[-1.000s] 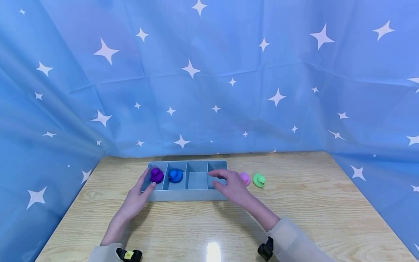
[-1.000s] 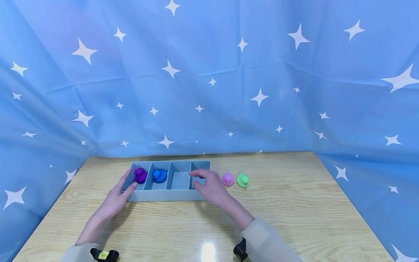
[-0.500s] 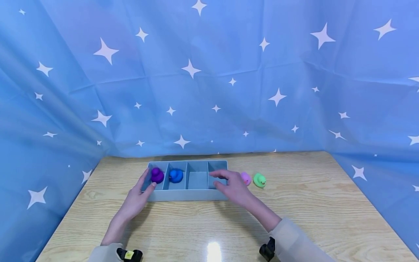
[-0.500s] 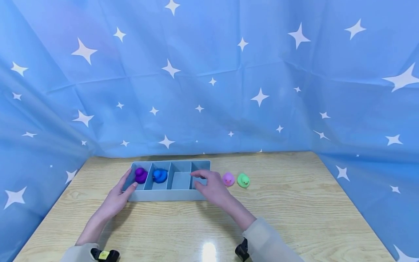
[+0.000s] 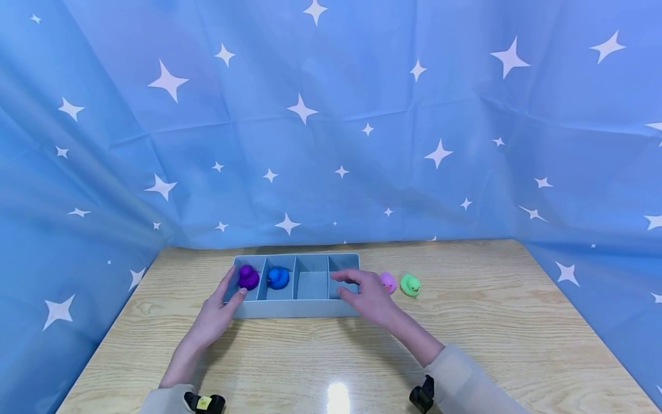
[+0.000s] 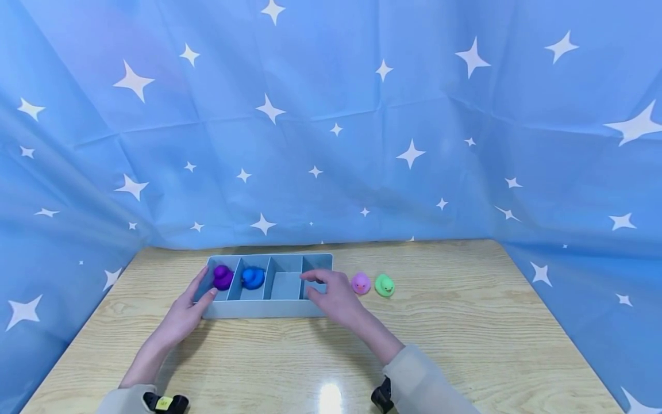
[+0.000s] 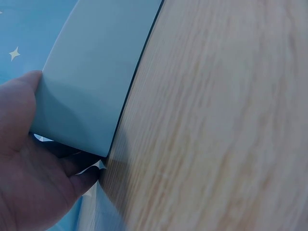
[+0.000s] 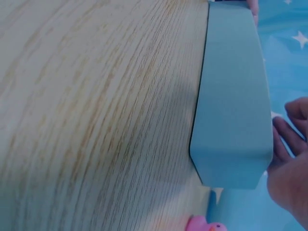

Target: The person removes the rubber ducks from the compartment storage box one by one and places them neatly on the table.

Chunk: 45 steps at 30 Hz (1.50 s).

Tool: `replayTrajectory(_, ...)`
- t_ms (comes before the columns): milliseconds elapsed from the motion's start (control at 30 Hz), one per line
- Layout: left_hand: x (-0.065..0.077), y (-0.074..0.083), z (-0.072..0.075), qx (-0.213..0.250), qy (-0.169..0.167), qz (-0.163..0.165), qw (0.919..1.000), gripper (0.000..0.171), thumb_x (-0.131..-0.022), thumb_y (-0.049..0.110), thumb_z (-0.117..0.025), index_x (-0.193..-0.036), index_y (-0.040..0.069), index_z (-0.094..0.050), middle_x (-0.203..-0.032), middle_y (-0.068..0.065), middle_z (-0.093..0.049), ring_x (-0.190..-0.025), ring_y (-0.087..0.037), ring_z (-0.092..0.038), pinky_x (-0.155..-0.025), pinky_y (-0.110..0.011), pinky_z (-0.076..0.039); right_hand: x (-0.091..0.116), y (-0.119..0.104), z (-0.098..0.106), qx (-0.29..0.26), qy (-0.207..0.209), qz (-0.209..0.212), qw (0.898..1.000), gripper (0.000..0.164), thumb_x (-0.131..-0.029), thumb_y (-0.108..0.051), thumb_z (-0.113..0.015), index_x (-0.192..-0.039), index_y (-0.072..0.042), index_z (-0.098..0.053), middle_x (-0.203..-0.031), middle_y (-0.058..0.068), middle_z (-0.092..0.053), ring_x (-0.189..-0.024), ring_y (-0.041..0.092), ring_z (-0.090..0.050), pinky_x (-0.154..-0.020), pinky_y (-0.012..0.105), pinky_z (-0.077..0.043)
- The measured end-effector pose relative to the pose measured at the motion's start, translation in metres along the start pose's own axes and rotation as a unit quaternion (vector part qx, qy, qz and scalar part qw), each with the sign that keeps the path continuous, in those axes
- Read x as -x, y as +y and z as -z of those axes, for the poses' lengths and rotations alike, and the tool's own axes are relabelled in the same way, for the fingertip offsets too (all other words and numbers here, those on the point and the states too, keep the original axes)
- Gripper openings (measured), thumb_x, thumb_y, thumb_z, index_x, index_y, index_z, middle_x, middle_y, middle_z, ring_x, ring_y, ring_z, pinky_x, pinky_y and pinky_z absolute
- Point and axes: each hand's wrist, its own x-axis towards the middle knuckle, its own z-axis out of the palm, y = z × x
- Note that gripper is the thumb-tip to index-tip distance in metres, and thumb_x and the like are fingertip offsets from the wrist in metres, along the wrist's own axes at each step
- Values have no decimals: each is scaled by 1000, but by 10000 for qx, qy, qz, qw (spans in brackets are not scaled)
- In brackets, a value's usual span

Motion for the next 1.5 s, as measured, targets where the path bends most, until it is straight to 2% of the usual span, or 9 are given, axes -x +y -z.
replayTrajectory(400, 2, 0, 1, -28, 36, -34, 10000, 72, -110, 41, -45, -167, 16, -8, -166, -28, -16, -150, -51, -16, -119, -65, -18, -1, -1, -1, -13, -38, -44, 10000, 29, -98, -4, -66, -126, -1, -71, -124, 10, -71, -119, 31, -64, -98, 53, -53)
replayTrajectory(733, 2, 1, 1, -33, 43, 80, 10000, 72, -110, 43, -44, -167, 18, -8, -166, -27, -17, -150, -51, -15, -119, -65, -18, -7, -3, -6, -114, -37, -203, 9997, 31, -97, -3, -66, -128, -2, -70, -126, 9, -71, -121, 29, -63, -101, 53, -52)
replayTrajectory(1267, 3, 4, 2, -42, -23, 86, 10000, 72, -111, 42, -44, -167, 18, -7, -167, -26, -14, -151, -50, -13, -120, -64, -16, -17, -7, -13, -126, -127, -175, 9997, 31, -96, -2, -65, -127, -4, -70, -126, 16, -69, -119, 34, -63, -98, 54, -53)
replayTrajectory(1500, 4, 5, 2, -43, -37, 58, 10000, 72, -110, 42, -45, -167, 18, -7, -167, -26, -15, -151, -50, -14, -120, -64, -17, -24, -12, -17, -115, -145, 75, 9998, 30, -97, -1, -66, -126, -2, -70, -125, 17, -70, -117, 35, -64, -97, 56, -53)
